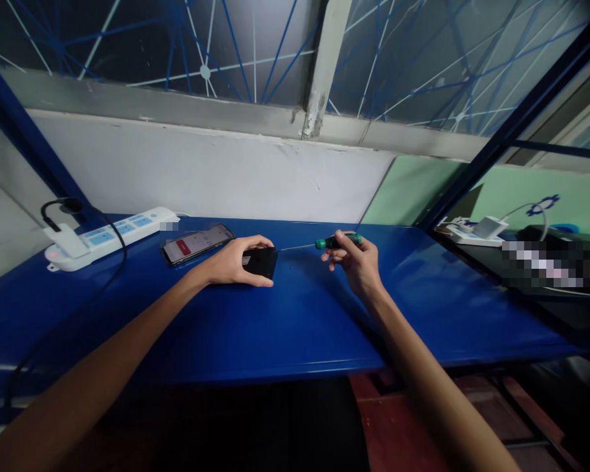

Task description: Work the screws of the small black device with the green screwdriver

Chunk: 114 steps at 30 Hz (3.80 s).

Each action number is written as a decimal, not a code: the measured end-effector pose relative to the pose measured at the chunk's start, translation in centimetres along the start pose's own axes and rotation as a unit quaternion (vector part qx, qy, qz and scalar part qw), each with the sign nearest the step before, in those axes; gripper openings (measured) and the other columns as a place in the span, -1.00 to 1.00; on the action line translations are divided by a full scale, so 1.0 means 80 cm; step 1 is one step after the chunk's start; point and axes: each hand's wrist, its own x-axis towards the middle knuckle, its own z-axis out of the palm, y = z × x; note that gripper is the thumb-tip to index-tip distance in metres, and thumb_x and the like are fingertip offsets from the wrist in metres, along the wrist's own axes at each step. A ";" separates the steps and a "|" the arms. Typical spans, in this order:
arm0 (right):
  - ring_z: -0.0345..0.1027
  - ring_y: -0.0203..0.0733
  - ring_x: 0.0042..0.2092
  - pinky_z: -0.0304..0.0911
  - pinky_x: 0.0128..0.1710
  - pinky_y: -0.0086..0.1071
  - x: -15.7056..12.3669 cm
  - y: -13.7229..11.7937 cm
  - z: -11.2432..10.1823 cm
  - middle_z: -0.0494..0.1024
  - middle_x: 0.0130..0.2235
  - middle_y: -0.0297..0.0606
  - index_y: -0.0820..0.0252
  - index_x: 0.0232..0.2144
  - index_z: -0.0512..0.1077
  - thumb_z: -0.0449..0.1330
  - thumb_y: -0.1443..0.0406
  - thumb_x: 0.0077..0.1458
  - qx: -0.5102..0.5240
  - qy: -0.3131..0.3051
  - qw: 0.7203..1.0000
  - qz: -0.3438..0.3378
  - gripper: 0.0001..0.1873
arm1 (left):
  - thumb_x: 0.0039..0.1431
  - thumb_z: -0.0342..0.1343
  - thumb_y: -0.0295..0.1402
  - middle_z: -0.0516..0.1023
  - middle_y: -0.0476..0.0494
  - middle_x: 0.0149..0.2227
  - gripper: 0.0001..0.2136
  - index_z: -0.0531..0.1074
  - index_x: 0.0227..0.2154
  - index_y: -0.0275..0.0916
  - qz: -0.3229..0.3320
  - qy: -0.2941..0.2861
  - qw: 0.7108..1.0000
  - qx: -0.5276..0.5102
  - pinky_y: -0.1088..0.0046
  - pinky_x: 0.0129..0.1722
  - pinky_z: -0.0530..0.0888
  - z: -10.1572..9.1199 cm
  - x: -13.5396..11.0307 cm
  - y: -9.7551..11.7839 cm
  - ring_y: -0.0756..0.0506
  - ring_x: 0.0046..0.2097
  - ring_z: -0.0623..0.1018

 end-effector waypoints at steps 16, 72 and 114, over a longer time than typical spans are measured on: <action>0.48 -0.16 -0.52 0.24 -0.67 -0.39 -0.002 -0.008 0.001 0.57 -0.48 -0.22 0.21 -0.40 0.43 0.39 0.13 -0.06 0.032 -0.014 0.999 -0.004 -0.69 | -0.12 0.37 -0.10 0.48 -0.22 0.00 -0.40 0.38 0.00 -0.18 -0.003 0.020 0.999 0.029 0.18 -0.02 0.41 0.005 0.002 -0.002 -0.28 0.03 0.48; 0.06 -0.35 -0.60 -0.06 -0.58 -0.41 0.007 0.019 -0.033 0.23 -0.67 -0.41 0.19 -0.57 0.29 0.15 -0.14 0.06 -0.350 -0.131 0.927 0.039 -0.47 | -0.12 0.19 0.23 0.43 -0.29 0.02 -0.24 0.38 0.03 -0.24 -0.006 -0.056 0.973 0.222 0.21 -0.13 0.38 0.023 0.001 -0.020 -0.31 -0.01 0.44; -0.02 -0.34 -0.51 -0.11 -0.51 -0.39 0.004 0.011 -0.034 0.17 -0.57 -0.42 0.18 -0.54 0.26 0.10 -0.14 0.09 -0.319 -0.167 0.932 0.029 -0.48 | -0.12 0.17 0.24 0.42 -0.31 0.03 -0.23 0.38 0.05 -0.23 -0.016 -0.062 0.973 0.223 0.16 -0.10 0.37 0.022 0.002 -0.019 -0.34 0.00 0.43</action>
